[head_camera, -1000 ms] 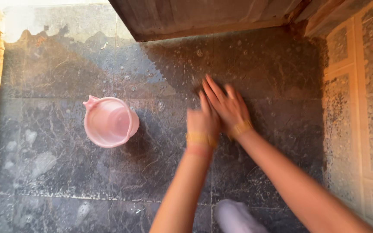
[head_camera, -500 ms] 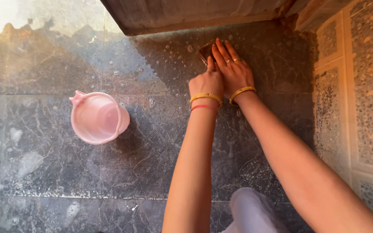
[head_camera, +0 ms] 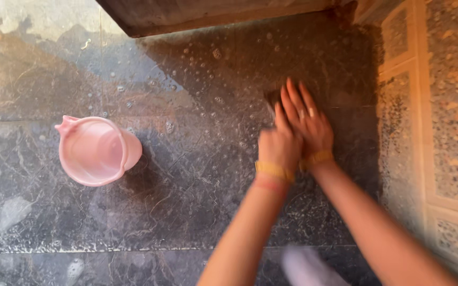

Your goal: The person scrubs the floor using a stone or abrasive block and water from a pink pitcher.

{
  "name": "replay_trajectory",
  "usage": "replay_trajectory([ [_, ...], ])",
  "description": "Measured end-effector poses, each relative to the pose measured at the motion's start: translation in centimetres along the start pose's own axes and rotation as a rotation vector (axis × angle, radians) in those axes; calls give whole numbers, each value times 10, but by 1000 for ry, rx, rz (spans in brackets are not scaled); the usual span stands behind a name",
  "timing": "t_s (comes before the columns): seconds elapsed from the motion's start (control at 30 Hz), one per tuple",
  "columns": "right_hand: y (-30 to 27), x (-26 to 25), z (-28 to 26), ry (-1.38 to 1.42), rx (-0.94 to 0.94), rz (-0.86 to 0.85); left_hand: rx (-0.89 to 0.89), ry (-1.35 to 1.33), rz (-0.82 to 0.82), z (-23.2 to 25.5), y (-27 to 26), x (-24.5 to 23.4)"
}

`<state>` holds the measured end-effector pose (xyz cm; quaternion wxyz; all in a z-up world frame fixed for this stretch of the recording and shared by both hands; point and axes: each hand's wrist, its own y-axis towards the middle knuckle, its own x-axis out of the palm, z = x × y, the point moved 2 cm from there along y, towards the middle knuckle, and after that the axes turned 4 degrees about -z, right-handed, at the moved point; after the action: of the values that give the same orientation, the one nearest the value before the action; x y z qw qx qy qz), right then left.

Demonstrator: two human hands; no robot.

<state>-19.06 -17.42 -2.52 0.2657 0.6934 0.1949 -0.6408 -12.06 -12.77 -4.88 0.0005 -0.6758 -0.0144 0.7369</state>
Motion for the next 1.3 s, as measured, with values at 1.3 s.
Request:
replay_trajectory([
  [1.3,-146,-21,56,-503,198,-262,321,-280,-216,126,-51,-10],
])
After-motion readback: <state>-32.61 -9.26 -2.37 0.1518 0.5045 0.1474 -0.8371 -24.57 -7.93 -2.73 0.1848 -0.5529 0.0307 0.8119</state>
